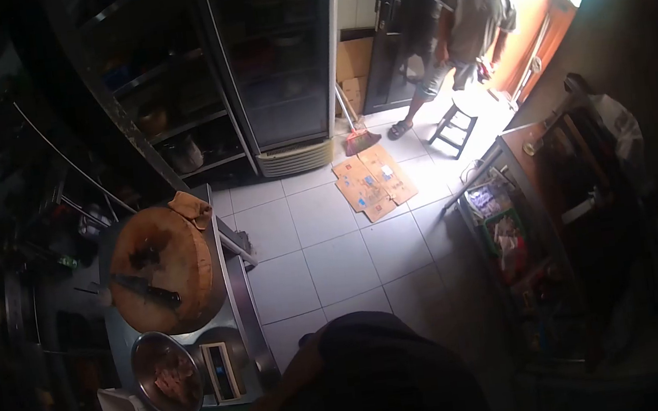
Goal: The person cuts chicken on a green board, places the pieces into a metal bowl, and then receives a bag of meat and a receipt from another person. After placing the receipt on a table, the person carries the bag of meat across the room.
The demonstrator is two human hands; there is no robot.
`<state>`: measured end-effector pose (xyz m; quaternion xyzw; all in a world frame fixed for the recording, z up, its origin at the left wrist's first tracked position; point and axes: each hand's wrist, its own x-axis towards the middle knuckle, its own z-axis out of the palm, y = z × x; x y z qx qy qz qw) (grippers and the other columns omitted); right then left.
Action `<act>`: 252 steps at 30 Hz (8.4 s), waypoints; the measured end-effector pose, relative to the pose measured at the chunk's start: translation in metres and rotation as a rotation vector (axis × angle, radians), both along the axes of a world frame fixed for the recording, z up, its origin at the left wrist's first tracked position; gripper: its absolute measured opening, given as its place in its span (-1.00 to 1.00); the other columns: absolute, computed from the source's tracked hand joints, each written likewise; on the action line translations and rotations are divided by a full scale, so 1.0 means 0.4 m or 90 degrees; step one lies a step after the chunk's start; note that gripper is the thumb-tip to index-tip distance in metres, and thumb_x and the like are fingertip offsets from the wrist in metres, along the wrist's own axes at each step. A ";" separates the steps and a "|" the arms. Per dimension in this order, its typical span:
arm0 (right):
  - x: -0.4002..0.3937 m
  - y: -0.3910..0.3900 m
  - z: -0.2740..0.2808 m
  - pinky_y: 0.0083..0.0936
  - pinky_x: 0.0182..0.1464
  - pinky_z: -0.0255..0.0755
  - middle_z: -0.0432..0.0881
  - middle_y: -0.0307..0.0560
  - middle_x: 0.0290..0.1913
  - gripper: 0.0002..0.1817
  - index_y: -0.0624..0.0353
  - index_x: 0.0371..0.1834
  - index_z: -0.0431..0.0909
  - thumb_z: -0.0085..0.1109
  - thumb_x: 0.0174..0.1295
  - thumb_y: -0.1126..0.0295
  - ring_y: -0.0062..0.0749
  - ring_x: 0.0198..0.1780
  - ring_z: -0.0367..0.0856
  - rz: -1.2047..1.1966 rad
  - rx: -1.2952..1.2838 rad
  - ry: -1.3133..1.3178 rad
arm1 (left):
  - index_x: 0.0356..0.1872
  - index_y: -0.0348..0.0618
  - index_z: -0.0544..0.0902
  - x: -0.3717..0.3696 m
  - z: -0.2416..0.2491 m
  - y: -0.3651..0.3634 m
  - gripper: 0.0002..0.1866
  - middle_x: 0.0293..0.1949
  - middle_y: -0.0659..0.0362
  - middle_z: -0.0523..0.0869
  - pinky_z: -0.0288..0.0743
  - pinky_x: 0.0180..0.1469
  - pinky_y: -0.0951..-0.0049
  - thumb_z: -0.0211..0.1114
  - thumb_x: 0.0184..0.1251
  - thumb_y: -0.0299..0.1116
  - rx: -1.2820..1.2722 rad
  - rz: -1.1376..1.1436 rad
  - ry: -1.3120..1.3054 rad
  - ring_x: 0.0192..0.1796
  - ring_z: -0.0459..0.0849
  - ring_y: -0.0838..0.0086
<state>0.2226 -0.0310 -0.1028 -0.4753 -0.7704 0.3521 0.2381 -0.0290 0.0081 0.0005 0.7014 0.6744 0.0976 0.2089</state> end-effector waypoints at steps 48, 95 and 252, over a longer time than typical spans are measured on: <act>0.094 0.019 0.270 0.14 0.25 0.56 0.72 0.52 0.16 -0.54 0.37 0.39 0.54 0.20 0.53 0.35 0.45 0.21 0.70 -0.031 -0.219 -0.129 | 0.44 -0.29 0.52 -0.264 0.113 0.048 -0.52 0.21 -0.30 0.76 0.67 0.27 -0.11 0.28 0.70 -0.23 0.188 0.303 -0.337 0.24 0.78 -0.23; 0.047 0.037 0.150 0.14 0.11 0.75 0.85 0.28 -0.02 -0.67 0.23 0.05 0.76 0.28 0.35 0.26 0.24 0.09 0.86 -0.107 -0.245 -0.056 | 0.15 -0.31 0.76 -0.116 -0.252 0.100 -0.68 -0.01 -0.11 0.82 0.70 0.18 0.05 0.41 0.65 -0.24 0.457 -0.407 -0.109 0.05 0.80 -0.02; 0.027 0.009 0.075 0.14 0.02 0.76 0.84 0.27 -0.10 -0.54 0.13 0.24 0.73 0.29 0.38 0.13 0.20 -0.03 0.88 -0.224 -0.094 -0.101 | -0.14 -0.33 0.76 -0.029 -0.307 0.071 -0.79 -0.17 -0.22 0.76 0.56 0.09 -0.17 0.33 0.69 -0.36 0.534 -0.299 -0.158 -0.04 0.69 -0.21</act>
